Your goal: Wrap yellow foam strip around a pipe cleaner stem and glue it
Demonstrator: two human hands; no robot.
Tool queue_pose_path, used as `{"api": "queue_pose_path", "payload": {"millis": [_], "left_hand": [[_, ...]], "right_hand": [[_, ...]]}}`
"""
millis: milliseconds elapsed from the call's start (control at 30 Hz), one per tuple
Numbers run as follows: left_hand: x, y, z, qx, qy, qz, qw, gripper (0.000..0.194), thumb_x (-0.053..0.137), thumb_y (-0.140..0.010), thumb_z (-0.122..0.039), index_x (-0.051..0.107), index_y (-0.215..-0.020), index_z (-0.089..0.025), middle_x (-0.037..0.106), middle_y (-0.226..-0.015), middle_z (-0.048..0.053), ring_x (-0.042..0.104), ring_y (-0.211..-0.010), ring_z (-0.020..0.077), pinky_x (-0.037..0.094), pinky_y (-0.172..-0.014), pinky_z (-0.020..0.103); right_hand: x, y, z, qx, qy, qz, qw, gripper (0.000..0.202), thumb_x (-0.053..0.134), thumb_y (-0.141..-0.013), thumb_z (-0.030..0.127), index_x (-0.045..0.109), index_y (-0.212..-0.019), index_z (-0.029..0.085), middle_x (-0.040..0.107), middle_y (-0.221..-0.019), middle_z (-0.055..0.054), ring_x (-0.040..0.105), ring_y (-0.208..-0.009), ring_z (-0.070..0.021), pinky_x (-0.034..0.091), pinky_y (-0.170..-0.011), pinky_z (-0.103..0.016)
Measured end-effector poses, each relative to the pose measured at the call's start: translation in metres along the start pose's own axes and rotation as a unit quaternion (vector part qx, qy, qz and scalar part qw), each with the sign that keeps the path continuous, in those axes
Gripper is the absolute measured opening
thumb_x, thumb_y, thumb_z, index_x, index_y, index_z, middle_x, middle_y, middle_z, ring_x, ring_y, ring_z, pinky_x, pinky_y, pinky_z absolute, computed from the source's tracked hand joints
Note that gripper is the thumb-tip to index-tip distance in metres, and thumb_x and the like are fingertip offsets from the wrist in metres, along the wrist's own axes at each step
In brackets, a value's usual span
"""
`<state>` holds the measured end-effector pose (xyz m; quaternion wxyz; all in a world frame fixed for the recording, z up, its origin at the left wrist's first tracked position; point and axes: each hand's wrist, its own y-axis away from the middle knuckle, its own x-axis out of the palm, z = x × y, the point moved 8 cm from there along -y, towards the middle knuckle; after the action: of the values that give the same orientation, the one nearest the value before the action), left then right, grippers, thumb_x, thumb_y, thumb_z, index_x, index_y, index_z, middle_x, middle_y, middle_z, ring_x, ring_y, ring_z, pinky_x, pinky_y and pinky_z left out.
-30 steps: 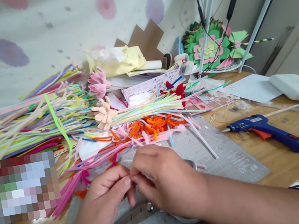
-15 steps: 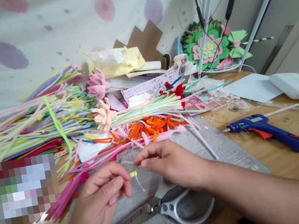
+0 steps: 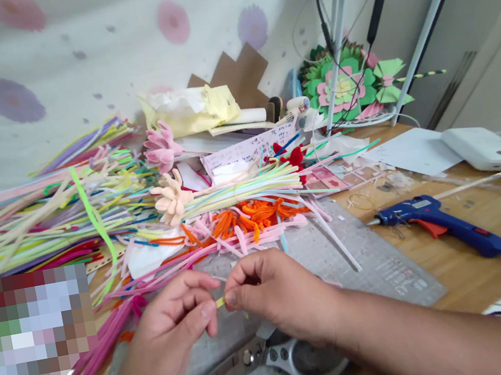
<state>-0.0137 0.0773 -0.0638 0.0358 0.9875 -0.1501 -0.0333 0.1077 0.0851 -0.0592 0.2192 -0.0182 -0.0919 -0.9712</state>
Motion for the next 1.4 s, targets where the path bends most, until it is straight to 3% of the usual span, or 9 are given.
{"api": "queue_pose_path", "payload": {"millis": [233,567,700,833,933,1067,1133,1233,1400], "left_hand": [[0.006,-0.001,-0.007,-0.003,-0.104,0.002,0.995,0.013,0.057,-0.079,-0.020,0.059,-0.067,-0.019,0.048,-0.054,-0.006,0.044,-0.052,0.0111,0.033,-0.050,0.022],[0.002,-0.001,-0.007,0.017,-0.110,-0.004,0.994,0.014,0.057,-0.080,-0.020,0.058,-0.066,-0.020,0.054,-0.056,-0.004,0.049,-0.055,0.0125,0.036,-0.055,0.023],[0.002,-0.002,-0.004,0.003,-0.080,-0.013,0.997,0.015,0.058,-0.079,-0.020,0.059,-0.065,-0.020,0.052,-0.055,-0.004,0.044,-0.053,0.0115,0.033,-0.051,0.023],[-0.005,-0.001,0.001,-0.026,0.000,-0.059,0.998,0.013,0.061,-0.078,-0.024,0.060,-0.067,-0.019,0.047,-0.054,-0.005,0.038,-0.051,0.0101,0.029,-0.049,0.022],[-0.010,0.000,0.005,-0.046,0.048,-0.078,0.995,0.015,0.064,-0.076,-0.028,0.061,-0.066,-0.017,0.041,-0.052,-0.006,0.031,-0.049,0.0085,0.024,-0.046,0.021],[-0.014,-0.001,0.008,-0.054,0.070,-0.091,0.992,0.017,0.065,-0.077,-0.032,0.064,-0.070,-0.017,0.041,-0.053,-0.006,0.029,-0.048,0.0075,0.021,-0.045,0.022],[-0.014,-0.001,0.008,-0.049,0.069,-0.095,0.992,0.016,0.065,-0.078,-0.031,0.064,-0.070,-0.017,0.042,-0.052,-0.006,0.030,-0.048,0.0074,0.022,-0.045,0.022],[-0.010,0.000,0.007,-0.047,0.074,-0.086,0.992,0.016,0.063,-0.079,-0.028,0.063,-0.068,-0.016,0.043,-0.050,-0.006,0.031,-0.048,0.0073,0.023,-0.046,0.021],[-0.007,0.002,0.004,-0.051,0.100,-0.082,0.990,0.014,0.063,-0.078,-0.025,0.061,-0.067,-0.016,0.049,-0.052,-0.005,0.036,-0.049,0.0072,0.026,-0.046,0.020]], "right_hand": [[-0.002,0.000,0.009,-0.067,0.120,-0.043,0.989,0.011,0.051,-0.078,0.020,0.051,-0.067,0.018,0.048,-0.062,0.003,0.042,-0.058,-0.0103,0.034,-0.055,-0.022],[0.001,-0.002,-0.005,-0.030,0.004,-0.063,0.998,0.012,0.060,-0.070,0.024,0.053,-0.065,0.016,0.049,-0.061,0.004,0.040,-0.056,-0.0084,0.032,-0.054,-0.021],[0.003,0.000,0.001,-0.024,-0.017,-0.019,0.999,0.020,0.065,-0.072,0.033,0.058,-0.078,0.015,0.057,-0.072,0.001,0.051,-0.064,-0.0107,0.040,-0.061,-0.024],[-0.040,0.012,0.025,-0.092,0.123,-0.051,0.987,0.028,0.058,-0.081,0.037,0.060,-0.101,0.018,0.065,-0.100,-0.007,0.060,-0.089,-0.0192,0.047,-0.075,-0.032],[-0.097,0.034,0.043,-0.138,0.383,-0.155,0.900,0.020,0.060,-0.081,0.034,0.066,-0.095,0.020,0.067,-0.099,-0.008,0.060,-0.091,-0.0238,0.046,-0.077,-0.035],[-0.135,0.058,0.024,-0.039,0.485,-0.122,0.865,0.020,0.056,-0.085,0.035,0.067,-0.079,0.021,0.067,-0.075,-0.005,0.061,-0.067,-0.0204,0.046,-0.059,-0.031],[-0.120,0.068,0.020,-0.055,0.486,-0.087,0.868,0.016,0.057,-0.085,0.033,0.067,-0.079,0.022,0.068,-0.077,-0.005,0.063,-0.069,-0.0197,0.049,-0.060,-0.029],[-0.068,0.074,0.022,-0.163,0.484,-0.035,0.859,0.015,0.059,-0.083,0.017,0.067,-0.094,0.023,0.069,-0.098,-0.006,0.065,-0.087,-0.0202,0.053,-0.073,-0.028],[0.007,0.063,0.003,-0.248,0.551,0.068,0.794,0.034,0.055,-0.078,0.004,0.062,-0.107,0.020,0.067,-0.102,-0.008,0.063,-0.095,-0.0224,0.053,-0.081,-0.031]]}}
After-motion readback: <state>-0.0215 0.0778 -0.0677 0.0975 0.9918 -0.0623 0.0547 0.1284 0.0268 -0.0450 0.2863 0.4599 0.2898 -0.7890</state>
